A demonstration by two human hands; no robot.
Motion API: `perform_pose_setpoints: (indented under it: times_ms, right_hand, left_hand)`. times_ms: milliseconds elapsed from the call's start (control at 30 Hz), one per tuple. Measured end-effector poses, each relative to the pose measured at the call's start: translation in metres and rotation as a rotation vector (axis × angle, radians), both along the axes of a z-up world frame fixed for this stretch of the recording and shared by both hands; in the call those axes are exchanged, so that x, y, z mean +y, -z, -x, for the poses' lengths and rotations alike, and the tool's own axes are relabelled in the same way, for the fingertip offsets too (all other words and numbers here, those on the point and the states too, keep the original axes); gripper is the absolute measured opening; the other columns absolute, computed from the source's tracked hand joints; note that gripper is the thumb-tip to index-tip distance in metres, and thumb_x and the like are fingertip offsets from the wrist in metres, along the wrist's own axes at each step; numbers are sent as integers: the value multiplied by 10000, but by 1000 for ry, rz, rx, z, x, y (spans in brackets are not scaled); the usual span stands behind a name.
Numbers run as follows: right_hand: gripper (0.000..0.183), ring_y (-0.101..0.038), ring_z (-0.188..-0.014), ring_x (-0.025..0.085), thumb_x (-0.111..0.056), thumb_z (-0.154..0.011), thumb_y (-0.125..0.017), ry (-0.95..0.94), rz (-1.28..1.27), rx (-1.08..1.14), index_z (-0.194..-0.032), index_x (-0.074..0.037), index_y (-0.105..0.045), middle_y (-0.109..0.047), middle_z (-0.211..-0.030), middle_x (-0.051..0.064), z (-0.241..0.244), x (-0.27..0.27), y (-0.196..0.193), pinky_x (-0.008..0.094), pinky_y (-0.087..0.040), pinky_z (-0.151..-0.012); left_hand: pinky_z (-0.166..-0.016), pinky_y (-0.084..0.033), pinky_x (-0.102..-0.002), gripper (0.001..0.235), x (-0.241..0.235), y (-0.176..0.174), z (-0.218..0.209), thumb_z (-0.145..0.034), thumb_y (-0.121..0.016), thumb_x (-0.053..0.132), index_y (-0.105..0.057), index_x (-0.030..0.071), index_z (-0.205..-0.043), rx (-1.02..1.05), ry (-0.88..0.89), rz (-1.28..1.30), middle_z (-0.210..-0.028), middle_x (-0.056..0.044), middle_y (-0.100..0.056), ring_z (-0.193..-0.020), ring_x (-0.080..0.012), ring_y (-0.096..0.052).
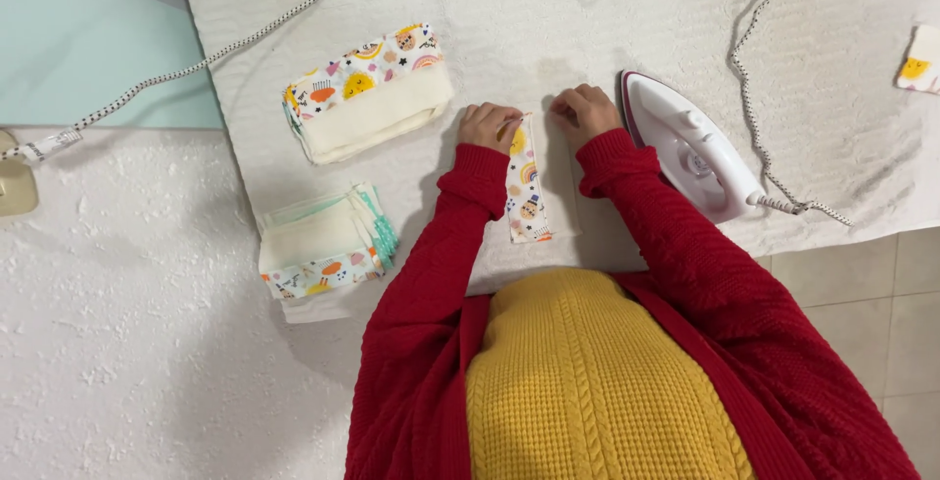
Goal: The person irons small patterned cloth items on a white towel laid over a table. They repeatedly pick up the iron, press the fabric, and smooth the edges with their hands. The person handles several folded cloth pieces, ironing each one individually.
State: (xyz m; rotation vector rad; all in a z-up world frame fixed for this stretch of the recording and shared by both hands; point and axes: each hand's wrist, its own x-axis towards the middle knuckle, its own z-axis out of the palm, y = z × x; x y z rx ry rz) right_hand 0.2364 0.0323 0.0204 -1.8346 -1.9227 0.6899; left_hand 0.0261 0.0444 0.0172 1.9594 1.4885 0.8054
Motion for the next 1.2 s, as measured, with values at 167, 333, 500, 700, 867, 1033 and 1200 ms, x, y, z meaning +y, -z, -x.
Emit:
perform_pose_setpoints:
  times_ms: [167, 333, 500, 700, 867, 1033, 1200]
  right_hand:
    - [112, -682, -871, 241, -60, -896, -778, -19, -85, 42, -1000, -78, -741, -709, -1004, 116, -1, -8, -10, 351, -603, -756]
    - [112, -669, -891, 246, -78, -890, -788, -61, -147, -7, -992, -99, -749, -718, -983, 80, -5, -11, -1, 365, -586, -756]
    - [87, -660, -935, 235, -80, -869, -800, -98, -303, -82, -937, -116, -760, -718, -990, 53, -1, -18, -19, 383, -575, -812]
    - [110, -653, -947, 202, -54, -863, -815, -118, -338, -128, -937, -128, -780, -716, -1031, 42, -4, -21, 1, 339, -592, -830]
    - [127, -655, -951, 205, -42, -849, -823, -120, -388, -127, -947, -111, -778, -717, -1034, 53, -5, -22, 4, 337, -593, -827]
    - [149, -661, -965, 217, -29, -817, -817, -142, -440, -142, -946, -76, -760, -726, -1060, 71, -1, -20, -16, 330, -598, -836]
    - [104, -667, -927, 219, -9, -850, -797, -160, -465, -202, -923, -63, -747, -735, -1001, 67, 0, -20, -24, 343, -592, -801]
  left_hand:
    - [-794, -526, -327, 78, -6, -2, 5, -837, -800, 58, -777, 83, -908, -7, 25, -99, -915, -26, -726, -872, -196, -599]
    - [-826, -530, -322, 123, -12, -16, 9, -834, -776, 22, -772, 80, -942, 18, 92, -249, -935, -19, -709, -915, -200, -605]
    - [-853, -523, -352, 216, -16, -9, 13, -782, -780, 13, -776, 80, -987, 143, 168, -349, -985, -16, -693, -967, -211, -602]
    - [-893, -523, -389, 288, -18, 5, 17, -776, -773, 3, -763, 56, -1058, 175, 232, -391, -1059, -41, -680, -1033, -224, -606]
    - [-916, -517, -404, 306, -21, 16, 19, -820, -755, -9, -737, 48, -1120, 225, 258, -406, -1097, -46, -679, -1067, -221, -609]
    - [-951, -498, -405, 352, -28, 10, 21, -858, -733, -24, -696, 28, -1204, 284, 284, -440, -1147, -56, -679, -1095, -219, -609]
    - [-985, -466, -430, 635, -35, -25, 19, -768, -787, 19, -613, 92, -1374, 415, 320, -362, -1137, -43, -654, -1087, -232, -582]
